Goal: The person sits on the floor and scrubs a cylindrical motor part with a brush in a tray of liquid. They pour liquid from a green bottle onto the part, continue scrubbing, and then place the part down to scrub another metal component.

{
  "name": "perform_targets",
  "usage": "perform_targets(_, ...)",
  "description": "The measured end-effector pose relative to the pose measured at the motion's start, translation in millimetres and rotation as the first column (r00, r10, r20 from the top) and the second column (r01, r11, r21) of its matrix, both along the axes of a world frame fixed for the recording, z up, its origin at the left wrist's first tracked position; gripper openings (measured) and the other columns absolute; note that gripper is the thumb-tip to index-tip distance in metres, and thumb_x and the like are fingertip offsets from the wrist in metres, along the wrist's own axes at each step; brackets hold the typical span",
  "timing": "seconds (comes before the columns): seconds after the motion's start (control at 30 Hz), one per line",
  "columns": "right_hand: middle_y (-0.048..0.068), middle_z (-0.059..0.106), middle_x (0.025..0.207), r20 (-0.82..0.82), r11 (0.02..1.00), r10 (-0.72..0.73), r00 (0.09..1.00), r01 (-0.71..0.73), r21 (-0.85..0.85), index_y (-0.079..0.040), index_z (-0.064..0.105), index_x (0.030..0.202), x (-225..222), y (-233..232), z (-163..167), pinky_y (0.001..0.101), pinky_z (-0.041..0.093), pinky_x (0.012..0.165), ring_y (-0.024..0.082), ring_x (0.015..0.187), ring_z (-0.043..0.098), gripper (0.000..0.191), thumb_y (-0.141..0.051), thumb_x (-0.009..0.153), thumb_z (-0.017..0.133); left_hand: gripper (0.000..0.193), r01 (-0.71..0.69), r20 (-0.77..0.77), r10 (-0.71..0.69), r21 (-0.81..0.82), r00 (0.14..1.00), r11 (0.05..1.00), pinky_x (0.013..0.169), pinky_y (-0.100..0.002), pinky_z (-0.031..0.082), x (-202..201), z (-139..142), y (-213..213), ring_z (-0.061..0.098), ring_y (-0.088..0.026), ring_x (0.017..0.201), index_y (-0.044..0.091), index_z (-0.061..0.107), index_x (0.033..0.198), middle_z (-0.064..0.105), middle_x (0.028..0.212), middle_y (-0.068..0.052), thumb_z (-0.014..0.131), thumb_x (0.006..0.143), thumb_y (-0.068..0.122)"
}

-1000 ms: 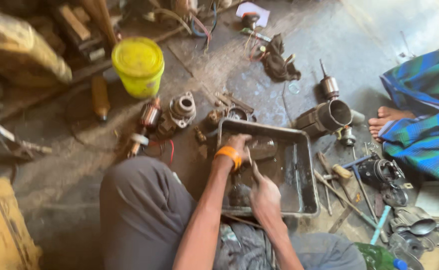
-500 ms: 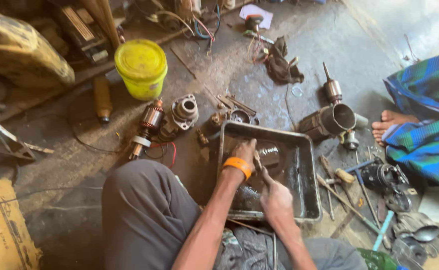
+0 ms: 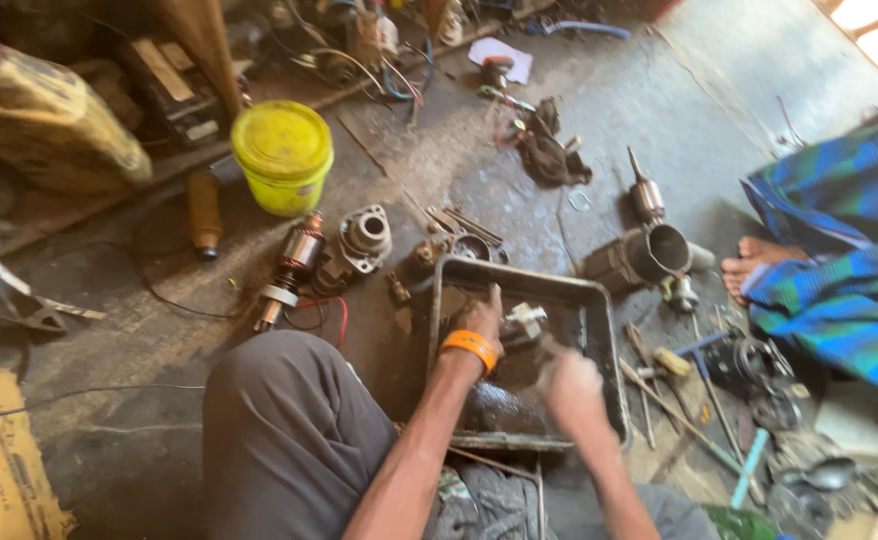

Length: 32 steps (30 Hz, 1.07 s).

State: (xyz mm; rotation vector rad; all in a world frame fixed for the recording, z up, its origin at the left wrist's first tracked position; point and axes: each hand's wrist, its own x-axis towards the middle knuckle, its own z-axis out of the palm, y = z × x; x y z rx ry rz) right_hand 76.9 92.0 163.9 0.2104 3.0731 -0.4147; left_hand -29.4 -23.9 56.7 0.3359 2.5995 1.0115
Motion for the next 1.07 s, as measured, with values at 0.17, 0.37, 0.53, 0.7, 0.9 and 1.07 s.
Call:
perform_targets(0.17,0.028,0.071,0.084,-0.061,0.994,0.105,0.993,-0.106,-0.012,-0.009,0.071,0.119,-9,5,-12,0.0523,0.059,0.071,0.044,0.077,0.072,0.033,-0.011,0.088,0.059,0.122,0.010,0.030,-0.010,-0.021,1.000,1.000,0.105,-0.045,0.051,-2,14,0,0.062,-0.043,0.118,0.001,0.017,0.157,0.061,0.123,-0.034,0.096,0.064,0.011)
perform_targets(0.37,0.023,0.071,0.077,-0.070,0.977,0.149,0.986,-0.136,0.162,-0.007,0.071,0.101,-28,28,-48,0.0507,0.061,0.063,0.042,0.070,0.072,0.017,-0.010,0.090,0.058,0.109,-0.035,0.060,0.032,0.052,0.998,0.998,0.101,-0.046,0.054,2,9,-1,0.062,-0.043,0.119,0.006,0.017,0.161,0.058,0.130,-0.031,0.082,0.074,0.001)
perform_targets(0.53,0.023,0.071,0.077,-0.142,0.971,0.133,0.981,-0.100,0.216,-0.006,0.073,0.101,-23,33,-44,0.0501,0.061,0.064,0.040,0.070,0.073,0.019,-0.009,0.088,0.059,0.105,0.008,-0.075,-0.007,0.009,0.997,1.000,0.104,-0.046,0.053,9,-7,8,0.059,-0.044,0.125,0.005,0.013,0.163,0.060,0.128,-0.033,0.074,0.077,-0.005)
perform_targets(0.7,0.026,0.073,0.086,0.090,0.994,-0.084,0.992,0.078,0.073,-0.012,0.074,0.115,-11,31,-18,0.0500,0.062,0.074,0.040,0.080,0.074,0.030,-0.011,0.090,0.058,0.101,-0.006,-0.233,0.031,0.107,0.972,0.994,0.111,-0.046,0.045,19,-17,6,0.049,-0.045,0.134,0.004,0.033,0.152,0.054,0.138,-0.030,0.086,0.066,0.004)
perform_targets(0.9,0.028,0.071,0.083,-0.044,0.999,0.002,0.999,-0.003,-0.038,-0.008,0.074,0.118,-5,19,-8,0.0543,0.058,0.076,0.045,0.081,0.071,0.029,-0.018,0.092,0.064,0.104,-0.070,0.065,0.062,0.114,0.996,0.991,0.112,-0.047,0.045,-2,-17,1,0.050,-0.042,0.135,0.009,0.048,0.144,0.048,0.147,-0.026,0.100,0.056,0.026)
perform_targets(1.07,0.023,0.074,0.088,0.157,0.999,-0.018,0.987,0.022,-0.025,-0.014,0.075,0.116,-4,0,-10,0.0486,0.063,0.079,0.038,0.086,0.076,0.027,-0.018,0.098,0.056,0.115,-0.062,0.031,0.060,0.036,0.998,0.997,0.108,-0.049,0.050,1,-36,16,0.056,-0.046,0.129,0.015,0.023,0.165,0.055,0.140,-0.028,0.089,0.070,0.014)
